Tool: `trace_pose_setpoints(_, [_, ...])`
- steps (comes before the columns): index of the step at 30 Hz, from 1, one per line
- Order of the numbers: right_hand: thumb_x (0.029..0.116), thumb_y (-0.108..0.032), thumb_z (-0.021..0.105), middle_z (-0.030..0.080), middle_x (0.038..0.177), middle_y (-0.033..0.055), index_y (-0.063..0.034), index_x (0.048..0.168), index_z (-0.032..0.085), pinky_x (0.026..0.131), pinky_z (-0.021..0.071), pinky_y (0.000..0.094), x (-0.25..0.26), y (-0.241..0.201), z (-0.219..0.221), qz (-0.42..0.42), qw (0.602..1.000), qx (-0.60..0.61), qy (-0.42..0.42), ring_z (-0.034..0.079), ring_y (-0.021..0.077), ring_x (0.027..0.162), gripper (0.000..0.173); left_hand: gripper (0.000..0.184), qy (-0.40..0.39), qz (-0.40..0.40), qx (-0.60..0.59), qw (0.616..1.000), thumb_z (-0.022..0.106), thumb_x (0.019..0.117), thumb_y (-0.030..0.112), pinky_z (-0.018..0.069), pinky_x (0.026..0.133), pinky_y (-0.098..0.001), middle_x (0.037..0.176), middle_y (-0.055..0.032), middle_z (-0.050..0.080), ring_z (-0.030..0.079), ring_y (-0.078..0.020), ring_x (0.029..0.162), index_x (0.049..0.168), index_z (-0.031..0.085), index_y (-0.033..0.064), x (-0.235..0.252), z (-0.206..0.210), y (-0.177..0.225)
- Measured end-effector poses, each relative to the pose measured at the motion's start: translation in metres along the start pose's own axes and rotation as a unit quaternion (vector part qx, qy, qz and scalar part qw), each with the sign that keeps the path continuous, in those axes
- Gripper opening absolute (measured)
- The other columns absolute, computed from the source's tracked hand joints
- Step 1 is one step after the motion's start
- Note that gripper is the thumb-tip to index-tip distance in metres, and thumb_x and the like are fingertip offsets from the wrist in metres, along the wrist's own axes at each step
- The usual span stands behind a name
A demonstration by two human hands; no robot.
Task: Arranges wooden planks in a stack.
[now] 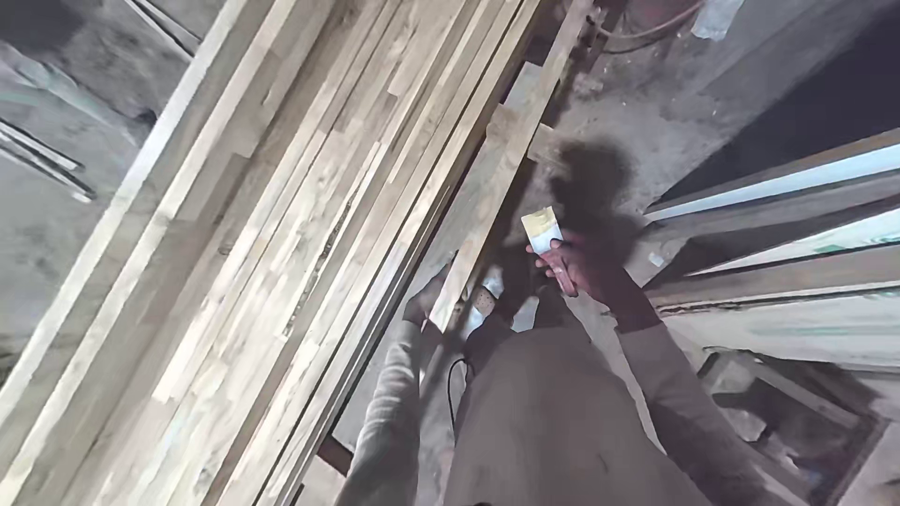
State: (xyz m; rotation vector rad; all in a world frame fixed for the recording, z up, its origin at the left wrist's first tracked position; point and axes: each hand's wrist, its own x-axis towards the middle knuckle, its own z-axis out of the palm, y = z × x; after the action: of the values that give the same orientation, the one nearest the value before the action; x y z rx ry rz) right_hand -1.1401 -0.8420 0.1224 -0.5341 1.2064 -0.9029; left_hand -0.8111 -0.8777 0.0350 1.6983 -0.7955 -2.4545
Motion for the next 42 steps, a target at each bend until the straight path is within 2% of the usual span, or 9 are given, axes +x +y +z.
trace_pose_setpoints(3, [0.1074, -0.013, 0.044, 0.073, 0.116, 0.016, -0.0017, 0.132, 0.058, 0.076, 0.0626, 0.0393, 0.017, -0.013, -0.018, 0.03, 0.999, -0.01, -0.012, 0.073, 0.0273, 0.095, 0.031, 0.068, 0.066, 0.01, 0.011, 0.998, 0.005, 0.1092, 0.055, 0.0569, 0.049, -0.0347, 0.076, -0.0078, 0.068, 0.066, -0.0192, 0.058, 0.115, 0.058, 0.012, 0.008, 0.006, 0.014])
trace_pose_setpoints(5, [0.1069, -0.011, 0.044, 0.073, 0.115, 0.0167, -0.0003, 0.132, 0.058, 0.075, 0.0623, 0.0395, 0.028, -0.021, -0.032, 0.037, 0.999, -0.003, -0.014, 0.073, 0.0277, 0.093, 0.031, 0.074, 0.178, 0.009, 0.171, 0.969, 0.009, 0.1102, 0.054, 0.0571, 0.087, -0.0462, 0.113, -0.0141, 0.072, 0.07, -0.0236, 0.098, 0.14, 0.059, 0.0084, 0.014, -0.003, 0.024])
trace_pose_setpoints(6, [0.107, -0.01, 0.044, 0.073, 0.115, 0.0171, 0.0004, 0.133, 0.058, 0.075, 0.0624, 0.0397, 0.034, -0.025, -0.04, 0.035, 0.999, 0.005, -0.013, 0.073, 0.0281, 0.093, 0.031, 0.081, 0.241, 0.022, 0.215, 0.946, 0.009, 0.1084, 0.059, 0.0492, 0.093, -0.0544, 0.115, -0.0204, 0.068, 0.064, -0.0308, 0.104, 0.134, 0.062, 0.0038, 0.02, 0.002, 0.027])
trace_pose_setpoints(13, [0.109, -0.016, 0.044, 0.071, 0.119, 0.0151, -0.0021, 0.136, 0.056, 0.079, 0.0612, 0.0388, 0.076, -0.063, -0.079, 0.034, 0.997, -0.043, -0.054, 0.072, 0.0254, 0.095, 0.033, 0.081, 0.412, 0.041, 0.371, 0.831, 0.013, 0.1029, 0.07, 0.0529, 0.082, -0.0659, 0.106, -0.0159, 0.073, 0.07, -0.0362, 0.103, 0.112, 0.071, 0.0135, 0.044, 0.05, 0.035])
trace_pose_setpoints(19, [0.1108, -0.023, 0.044, 0.071, 0.112, 0.0091, -0.005, 0.137, 0.06, 0.074, 0.0587, 0.0311, 0.107, -0.063, -0.063, 0.053, 0.975, -0.173, -0.131, 0.069, 0.0157, 0.085, 0.035, 0.082, 0.572, 0.127, 0.437, 0.682, 0.028, 0.0978, 0.075, 0.0493, 0.093, -0.0608, 0.119, -0.0193, 0.066, 0.064, -0.0377, 0.11, 0.138, 0.058, 0.0096, 0.004, 0.037, -0.071])
trace_pose_setpoints(26, [0.1054, -0.024, 0.059, 0.066, 0.126, 0.0152, -0.0127, 0.145, 0.058, 0.082, 0.0572, 0.0443, 0.086, -0.022, 0.023, 0.052, 0.912, -0.337, -0.226, 0.068, 0.0253, 0.095, 0.041, 0.102, 0.488, 0.03, 0.346, 0.801, 0.046, 0.0818, 0.089, 0.0456, 0.102, -0.0645, 0.123, -0.0129, 0.068, 0.064, -0.0319, 0.117, 0.15, 0.047, 0.0128, -0.095, -0.011, -0.177])
trace_pose_setpoints(30, [0.101, -0.021, 0.065, 0.059, 0.146, 0.0096, -0.0242, 0.151, 0.055, 0.104, 0.05, 0.0514, 0.067, 0.047, 0.075, -0.137, 0.842, -0.478, -0.208, 0.061, 0.0283, 0.126, 0.051, 0.098, 0.312, 0.002, 0.384, 0.869, 0.08, 0.07, 0.069, 0.0547, 0.096, -0.0602, 0.123, -0.0123, 0.07, 0.069, -0.0298, 0.113, 0.147, 0.05, 0.017, -0.114, -0.037, -0.191])
trace_pose_setpoints(36, [0.0968, -0.008, 0.059, 0.044, 0.147, 0.0354, -0.0181, 0.156, 0.045, 0.097, 0.055, 0.0471, -0.025, 0.16, 0.137, -0.151, 0.728, -0.668, -0.017, 0.061, 0.0456, 0.12, 0.062, 0.062, 0.337, -0.015, 0.415, 0.845, 0.075, 0.0845, 0.039, 0.0548, 0.086, -0.0668, 0.119, -0.017, 0.072, 0.07, -0.0405, 0.108, 0.14, 0.058, 0.0164, -0.108, -0.028, -0.196])
trace_pose_setpoints(42, [0.1095, -0.022, 0.046, 0.066, 0.126, 0.0271, -0.002, 0.144, 0.056, 0.101, 0.0503, 0.0554, 0.004, 0.054, 0.162, -0.013, 0.766, -0.639, 0.07, 0.065, 0.0404, 0.116, 0.041, 0.037, 0.532, 0.03, 0.444, 0.72, 0.055, 0.0976, 0.019, 0.053, 0.083, -0.0608, 0.113, -0.0164, 0.071, 0.069, -0.0392, 0.106, 0.134, 0.063, 0.0178, -0.094, 0.019, -0.221])
